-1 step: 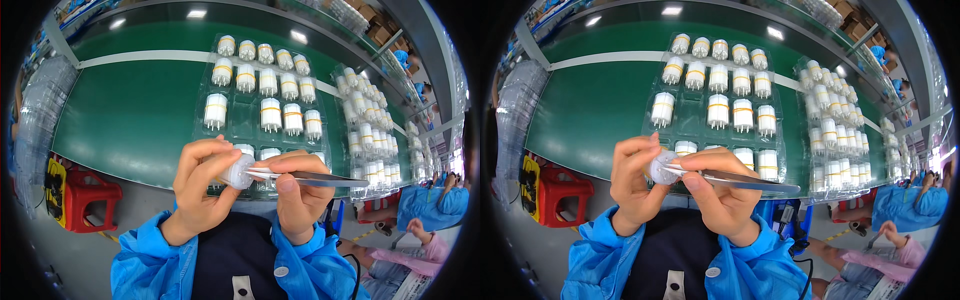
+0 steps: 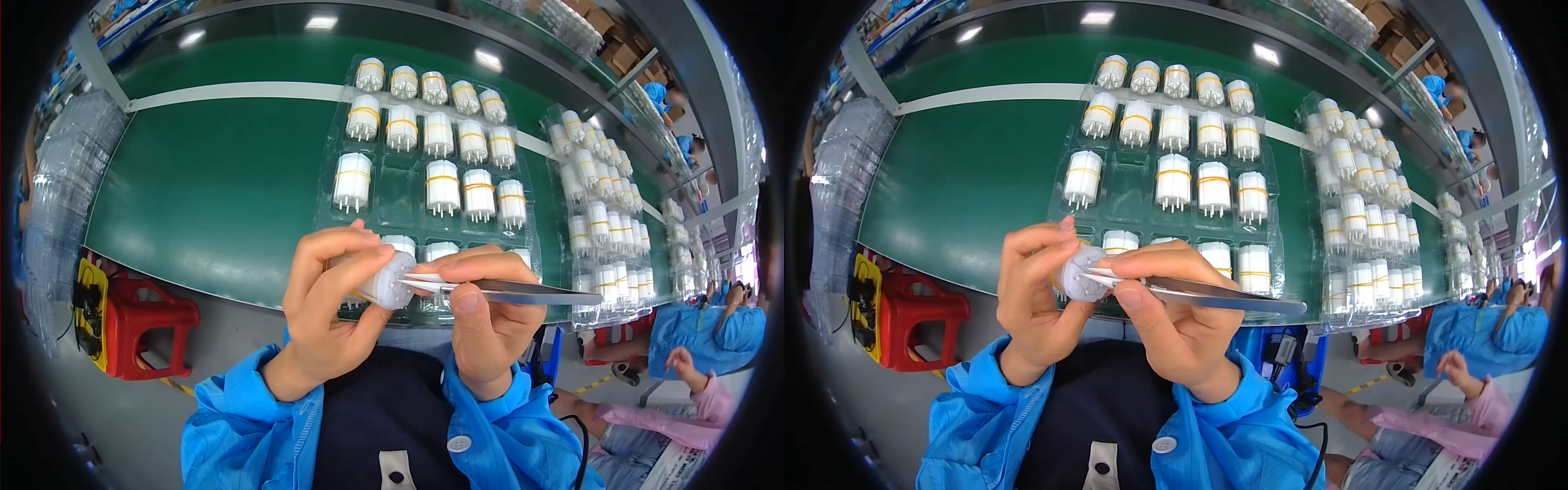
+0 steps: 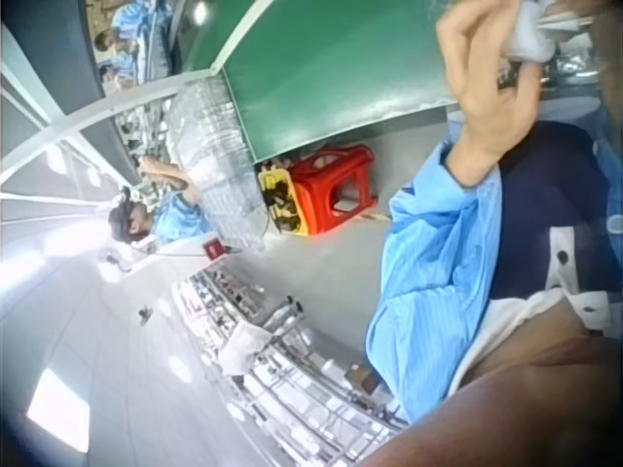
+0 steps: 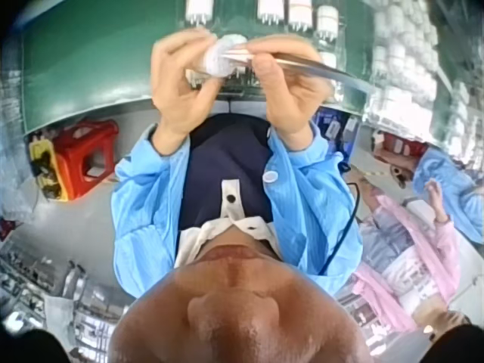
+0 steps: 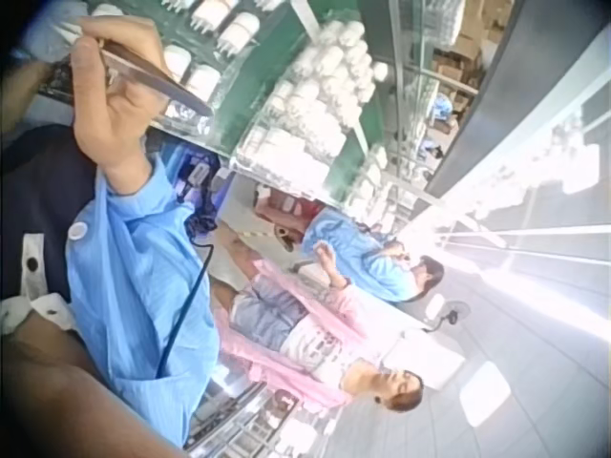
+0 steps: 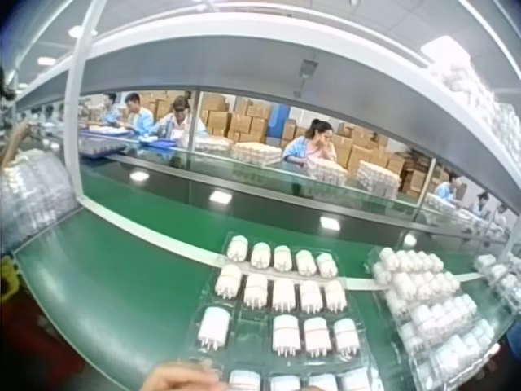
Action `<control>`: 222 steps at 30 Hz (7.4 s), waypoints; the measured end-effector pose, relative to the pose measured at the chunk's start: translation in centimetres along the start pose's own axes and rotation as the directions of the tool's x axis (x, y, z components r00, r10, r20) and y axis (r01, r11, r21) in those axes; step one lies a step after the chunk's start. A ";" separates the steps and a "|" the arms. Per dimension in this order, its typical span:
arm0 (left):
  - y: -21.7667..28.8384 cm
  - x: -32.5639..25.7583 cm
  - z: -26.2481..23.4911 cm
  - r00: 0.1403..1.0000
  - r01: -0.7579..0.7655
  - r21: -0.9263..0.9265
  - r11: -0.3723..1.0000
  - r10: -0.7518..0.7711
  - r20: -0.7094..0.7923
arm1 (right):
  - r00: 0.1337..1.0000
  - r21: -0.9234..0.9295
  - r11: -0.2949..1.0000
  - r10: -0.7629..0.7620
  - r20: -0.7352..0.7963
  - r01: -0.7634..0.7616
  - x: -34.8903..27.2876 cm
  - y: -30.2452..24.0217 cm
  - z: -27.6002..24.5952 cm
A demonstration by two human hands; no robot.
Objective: The person uses tweezers to insert small white pins into the bottom of cylindrical white components. They handle the components one at a time, placing each finished unit into a clear plastic tray on the green workbench.
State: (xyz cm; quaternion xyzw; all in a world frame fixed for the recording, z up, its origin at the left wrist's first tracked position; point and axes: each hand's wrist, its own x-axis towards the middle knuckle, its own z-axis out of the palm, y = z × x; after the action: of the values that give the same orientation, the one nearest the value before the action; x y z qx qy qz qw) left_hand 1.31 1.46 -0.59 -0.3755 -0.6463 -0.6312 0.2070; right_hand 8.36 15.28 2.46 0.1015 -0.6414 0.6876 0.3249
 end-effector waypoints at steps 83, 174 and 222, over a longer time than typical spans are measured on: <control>-0.7 -0.1 -0.5 0.998 -0.044 0.123 0.991 0.038 0.045 | 0.999 0.010 0.999 0.046 -0.029 -0.045 -0.6 1.1 -0.1; 0.0 0.8 -0.7 0.979 0.138 -0.120 0.983 -0.118 0.165 | 0.997 -0.066 0.996 -0.048 0.066 0.052 1.2 -0.7 -0.4; 1.4 1.1 -0.9 0.871 0.238 -0.209 0.948 -0.113 0.479 | 0.990 -0.208 0.976 -0.033 0.139 0.061 1.5 -2.1 -2.8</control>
State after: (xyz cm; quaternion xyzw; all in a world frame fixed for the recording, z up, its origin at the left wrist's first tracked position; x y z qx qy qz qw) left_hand 1.47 0.77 1.30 -0.4778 -0.6194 -0.6198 -0.0625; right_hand 9.18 18.36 4.53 0.1277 -0.7287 0.5991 0.3061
